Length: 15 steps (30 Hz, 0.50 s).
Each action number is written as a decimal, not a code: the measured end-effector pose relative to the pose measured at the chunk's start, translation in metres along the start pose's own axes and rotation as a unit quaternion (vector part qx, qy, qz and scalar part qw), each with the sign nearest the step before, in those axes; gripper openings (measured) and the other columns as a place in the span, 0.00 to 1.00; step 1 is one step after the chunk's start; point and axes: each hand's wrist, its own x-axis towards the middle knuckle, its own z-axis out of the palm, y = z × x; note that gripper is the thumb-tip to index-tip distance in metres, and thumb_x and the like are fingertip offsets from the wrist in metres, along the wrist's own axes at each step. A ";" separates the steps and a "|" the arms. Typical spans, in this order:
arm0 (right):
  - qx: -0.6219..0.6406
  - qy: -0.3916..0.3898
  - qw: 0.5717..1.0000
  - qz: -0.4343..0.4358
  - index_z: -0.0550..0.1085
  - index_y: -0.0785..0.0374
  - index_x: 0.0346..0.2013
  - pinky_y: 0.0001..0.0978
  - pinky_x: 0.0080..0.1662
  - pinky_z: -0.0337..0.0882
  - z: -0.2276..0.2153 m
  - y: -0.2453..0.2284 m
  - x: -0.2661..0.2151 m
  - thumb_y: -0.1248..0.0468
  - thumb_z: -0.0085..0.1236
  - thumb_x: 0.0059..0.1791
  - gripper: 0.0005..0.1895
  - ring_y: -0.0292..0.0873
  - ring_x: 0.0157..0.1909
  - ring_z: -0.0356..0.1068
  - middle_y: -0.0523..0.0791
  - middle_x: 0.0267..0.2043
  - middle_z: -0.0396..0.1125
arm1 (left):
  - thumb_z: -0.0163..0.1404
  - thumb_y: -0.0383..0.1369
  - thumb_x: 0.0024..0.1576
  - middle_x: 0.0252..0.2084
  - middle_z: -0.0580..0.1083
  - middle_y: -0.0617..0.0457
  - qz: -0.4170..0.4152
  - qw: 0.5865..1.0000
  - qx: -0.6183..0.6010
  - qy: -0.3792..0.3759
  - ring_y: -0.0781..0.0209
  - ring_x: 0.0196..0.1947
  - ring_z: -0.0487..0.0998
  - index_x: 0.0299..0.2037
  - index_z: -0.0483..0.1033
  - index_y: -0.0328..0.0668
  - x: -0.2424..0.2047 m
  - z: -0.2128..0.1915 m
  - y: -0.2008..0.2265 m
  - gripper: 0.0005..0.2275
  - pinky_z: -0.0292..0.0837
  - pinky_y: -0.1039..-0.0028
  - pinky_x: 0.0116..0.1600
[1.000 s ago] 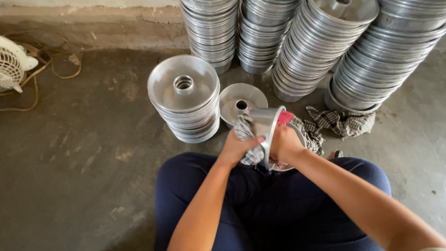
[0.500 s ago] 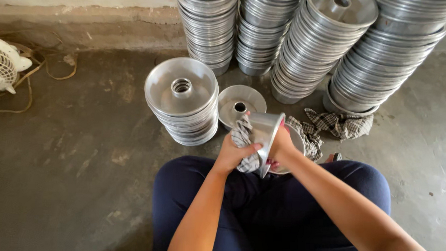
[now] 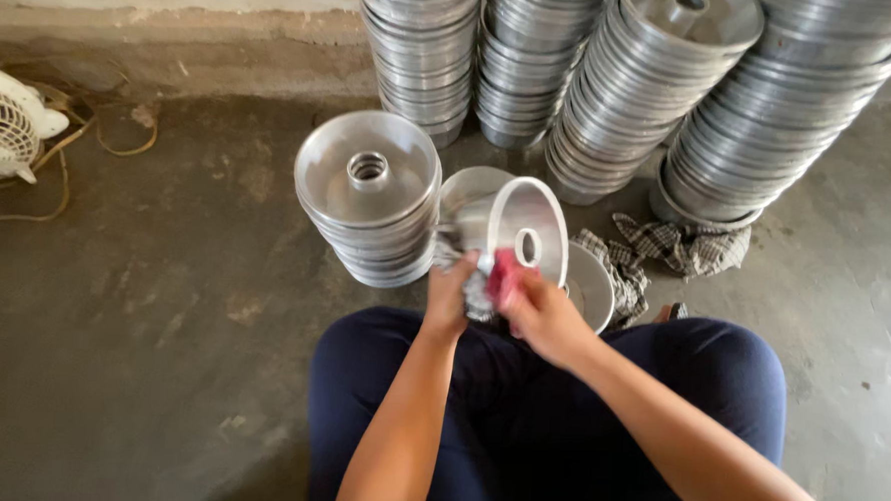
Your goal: The person sits on the floor and wipes the interior and exterior surfaces of metal funnel-shaped parts using a red cloth. They handle the parts one at a time, rotating them to clean different areas, and place the cleaned parts into a stack.
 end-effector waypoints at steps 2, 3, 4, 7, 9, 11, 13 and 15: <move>0.193 0.056 0.950 0.240 0.72 0.67 0.57 0.51 0.32 0.53 0.008 0.001 0.019 0.50 0.46 0.60 0.23 0.55 0.30 0.54 0.55 0.32 0.58 | 0.58 0.28 0.55 0.55 0.74 0.52 0.032 0.996 0.057 -0.061 0.60 0.53 0.75 0.66 0.65 0.30 -0.003 0.010 -0.001 0.28 0.70 0.69 0.59; 0.226 0.069 0.947 0.220 0.73 0.67 0.55 0.48 0.34 0.59 0.011 0.001 0.029 0.51 0.49 0.57 0.23 0.51 0.33 0.60 0.52 0.35 0.62 | 0.59 0.27 0.55 0.55 0.74 0.52 0.023 0.993 0.086 -0.075 0.60 0.54 0.74 0.66 0.65 0.30 -0.003 0.018 0.003 0.28 0.69 0.70 0.60; 0.259 0.080 0.940 0.207 0.73 0.67 0.53 0.44 0.36 0.66 0.017 0.003 0.031 0.52 0.51 0.54 0.22 0.47 0.37 0.66 0.49 0.37 0.67 | 0.59 0.26 0.55 0.56 0.74 0.53 0.008 0.990 0.114 -0.085 0.61 0.55 0.73 0.66 0.66 0.29 -0.011 0.023 0.005 0.28 0.68 0.70 0.60; 0.187 -0.001 0.978 0.094 0.72 0.65 0.52 0.39 0.45 0.73 0.016 0.003 0.024 0.53 0.57 0.52 0.21 0.42 0.44 0.71 0.47 0.42 0.70 | 0.58 0.30 0.54 0.58 0.73 0.53 0.048 0.978 0.118 -0.163 0.61 0.56 0.73 0.70 0.58 0.42 -0.020 0.025 0.030 0.33 0.68 0.71 0.61; 0.018 -0.073 0.995 -0.067 0.71 0.65 0.53 0.41 0.48 0.72 0.019 -0.002 0.007 0.52 0.61 0.49 0.24 0.45 0.47 0.70 0.51 0.46 0.70 | 0.57 0.33 0.55 0.56 0.75 0.50 -0.011 0.997 0.034 -0.074 0.57 0.54 0.76 0.66 0.64 0.38 -0.019 0.029 0.038 0.28 0.71 0.67 0.58; -0.212 -0.116 0.930 -0.279 0.72 0.68 0.53 0.46 0.49 0.71 0.014 -0.008 -0.014 0.50 0.65 0.44 0.31 0.53 0.50 0.69 0.57 0.49 0.70 | 0.56 0.35 0.56 0.55 0.75 0.49 -0.039 0.998 -0.025 -0.036 0.56 0.53 0.77 0.64 0.67 0.37 -0.024 0.023 0.040 0.26 0.72 0.66 0.57; -0.267 -0.188 0.934 -0.144 0.73 0.64 0.53 0.40 0.51 0.72 0.002 -0.015 -0.016 0.49 0.63 0.48 0.26 0.48 0.48 0.73 0.53 0.49 0.71 | 0.57 0.35 0.56 0.55 0.75 0.50 -0.031 0.997 -0.061 -0.043 0.57 0.53 0.77 0.64 0.67 0.36 -0.019 0.023 0.036 0.26 0.72 0.67 0.58; -0.249 -0.181 0.951 0.021 0.74 0.63 0.53 0.38 0.52 0.73 -0.009 -0.019 -0.008 0.49 0.62 0.48 0.25 0.44 0.47 0.74 0.51 0.48 0.73 | 0.58 0.34 0.56 0.55 0.75 0.50 -0.047 0.997 -0.036 -0.044 0.58 0.53 0.76 0.64 0.67 0.35 -0.016 0.024 0.028 0.26 0.72 0.67 0.58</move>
